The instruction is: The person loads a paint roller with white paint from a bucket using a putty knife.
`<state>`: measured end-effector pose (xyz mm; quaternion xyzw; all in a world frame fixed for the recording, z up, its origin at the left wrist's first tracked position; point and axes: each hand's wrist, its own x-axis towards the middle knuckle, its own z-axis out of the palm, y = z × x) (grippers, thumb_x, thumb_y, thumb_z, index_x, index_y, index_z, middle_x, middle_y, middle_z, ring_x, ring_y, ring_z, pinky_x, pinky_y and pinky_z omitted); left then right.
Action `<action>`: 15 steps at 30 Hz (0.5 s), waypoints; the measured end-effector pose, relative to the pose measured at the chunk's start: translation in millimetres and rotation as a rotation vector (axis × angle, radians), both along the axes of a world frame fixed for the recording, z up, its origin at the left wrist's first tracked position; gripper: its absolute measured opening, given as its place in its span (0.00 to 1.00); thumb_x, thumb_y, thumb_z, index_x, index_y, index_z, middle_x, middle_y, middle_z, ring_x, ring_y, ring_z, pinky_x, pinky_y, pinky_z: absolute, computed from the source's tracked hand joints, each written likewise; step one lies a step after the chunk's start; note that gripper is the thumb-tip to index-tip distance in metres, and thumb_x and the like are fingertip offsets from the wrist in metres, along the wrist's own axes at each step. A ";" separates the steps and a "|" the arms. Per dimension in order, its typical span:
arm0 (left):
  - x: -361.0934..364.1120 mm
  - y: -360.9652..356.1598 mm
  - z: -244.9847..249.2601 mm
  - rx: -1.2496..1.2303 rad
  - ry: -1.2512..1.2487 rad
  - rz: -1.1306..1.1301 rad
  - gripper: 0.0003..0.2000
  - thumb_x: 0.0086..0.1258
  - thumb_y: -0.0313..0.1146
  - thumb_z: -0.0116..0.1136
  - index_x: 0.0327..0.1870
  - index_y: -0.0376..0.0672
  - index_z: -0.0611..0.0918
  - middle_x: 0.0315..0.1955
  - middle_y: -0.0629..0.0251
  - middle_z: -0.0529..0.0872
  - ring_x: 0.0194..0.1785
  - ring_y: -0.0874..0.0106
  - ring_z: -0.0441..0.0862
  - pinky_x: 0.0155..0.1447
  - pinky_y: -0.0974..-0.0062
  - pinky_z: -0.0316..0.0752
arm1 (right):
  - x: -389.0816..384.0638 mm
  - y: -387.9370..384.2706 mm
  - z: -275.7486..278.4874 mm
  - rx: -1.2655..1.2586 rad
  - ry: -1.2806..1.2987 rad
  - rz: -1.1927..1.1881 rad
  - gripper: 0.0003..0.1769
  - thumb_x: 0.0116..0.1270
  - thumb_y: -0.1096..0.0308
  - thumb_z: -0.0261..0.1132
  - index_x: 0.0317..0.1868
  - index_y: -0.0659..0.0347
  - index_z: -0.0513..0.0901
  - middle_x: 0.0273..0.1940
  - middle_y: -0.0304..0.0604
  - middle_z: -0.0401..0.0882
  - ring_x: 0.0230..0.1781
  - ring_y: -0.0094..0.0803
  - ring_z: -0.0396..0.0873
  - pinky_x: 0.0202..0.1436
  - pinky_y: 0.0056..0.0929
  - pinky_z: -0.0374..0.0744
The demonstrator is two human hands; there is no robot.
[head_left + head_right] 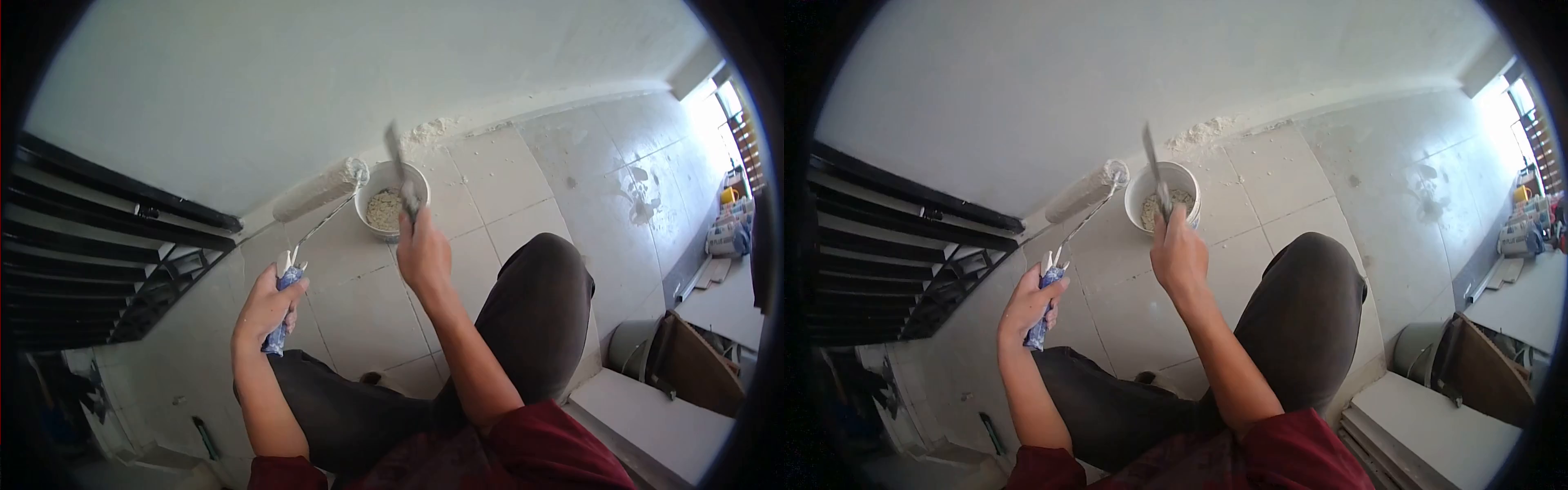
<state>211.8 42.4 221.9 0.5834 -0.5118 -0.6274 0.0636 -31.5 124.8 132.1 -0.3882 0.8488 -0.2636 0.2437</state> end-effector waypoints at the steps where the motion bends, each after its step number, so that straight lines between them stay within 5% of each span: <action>1: 2.7 -0.5 -0.3 0.002 -0.001 0.011 0.13 0.75 0.32 0.65 0.53 0.46 0.73 0.21 0.73 0.72 0.16 0.80 0.71 0.19 0.76 0.68 | -0.9 -1.7 14.5 -0.325 -0.008 -0.060 0.13 0.81 0.62 0.55 0.53 0.64 0.70 0.36 0.67 0.86 0.38 0.67 0.85 0.43 0.64 0.79; 2: 4.7 -1.7 -0.4 0.004 -0.013 -0.018 0.13 0.75 0.32 0.64 0.53 0.45 0.73 0.21 0.73 0.72 0.17 0.80 0.71 0.20 0.75 0.69 | -0.6 -2.9 20.5 -0.649 -0.018 -0.125 0.13 0.81 0.62 0.55 0.53 0.63 0.70 0.36 0.67 0.86 0.39 0.67 0.85 0.43 0.64 0.79; 3: 5.6 -2.6 -0.8 0.007 -0.026 -0.052 0.13 0.75 0.31 0.64 0.53 0.45 0.73 0.21 0.73 0.72 0.17 0.80 0.71 0.20 0.75 0.69 | 2.6 -4.2 18.1 -0.644 -0.020 -0.125 0.13 0.81 0.62 0.55 0.53 0.63 0.70 0.36 0.67 0.86 0.39 0.67 0.85 0.43 0.64 0.79; 6: 0.7 -0.4 -1.6 0.018 -0.034 -0.060 0.12 0.75 0.30 0.63 0.52 0.42 0.73 0.22 0.71 0.74 0.17 0.79 0.72 0.20 0.74 0.69 | 8.0 -1.4 -29.3 0.048 0.000 0.135 0.15 0.82 0.59 0.54 0.56 0.63 0.68 0.36 0.67 0.86 0.37 0.67 0.85 0.41 0.64 0.79; 9: -1.1 -2.8 -20.3 -0.083 -0.200 -0.112 0.12 0.75 0.30 0.63 0.52 0.41 0.73 0.22 0.71 0.74 0.18 0.78 0.72 0.20 0.72 0.70 | 10.2 1.1 -58.2 0.139 0.025 0.070 0.15 0.82 0.60 0.54 0.57 0.62 0.68 0.36 0.66 0.86 0.37 0.66 0.85 0.40 0.62 0.80; 12: 8.9 -12.7 -22.2 -0.009 -0.147 -0.087 0.12 0.74 0.30 0.63 0.51 0.41 0.73 0.21 0.70 0.74 0.18 0.77 0.72 0.21 0.71 0.71 | 10.0 -1.6 3.5 -0.141 0.009 -0.084 0.14 0.82 0.62 0.53 0.57 0.63 0.68 0.36 0.68 0.86 0.37 0.66 0.86 0.42 0.62 0.81; 15: 10.1 -12.3 -18.0 0.037 -0.115 -0.063 0.11 0.75 0.30 0.63 0.50 0.42 0.73 0.21 0.71 0.74 0.18 0.78 0.72 0.21 0.71 0.70 | 21.3 -2.1 -7.3 -0.159 -0.052 -0.069 0.14 0.82 0.61 0.52 0.55 0.65 0.68 0.36 0.68 0.86 0.37 0.66 0.86 0.42 0.62 0.81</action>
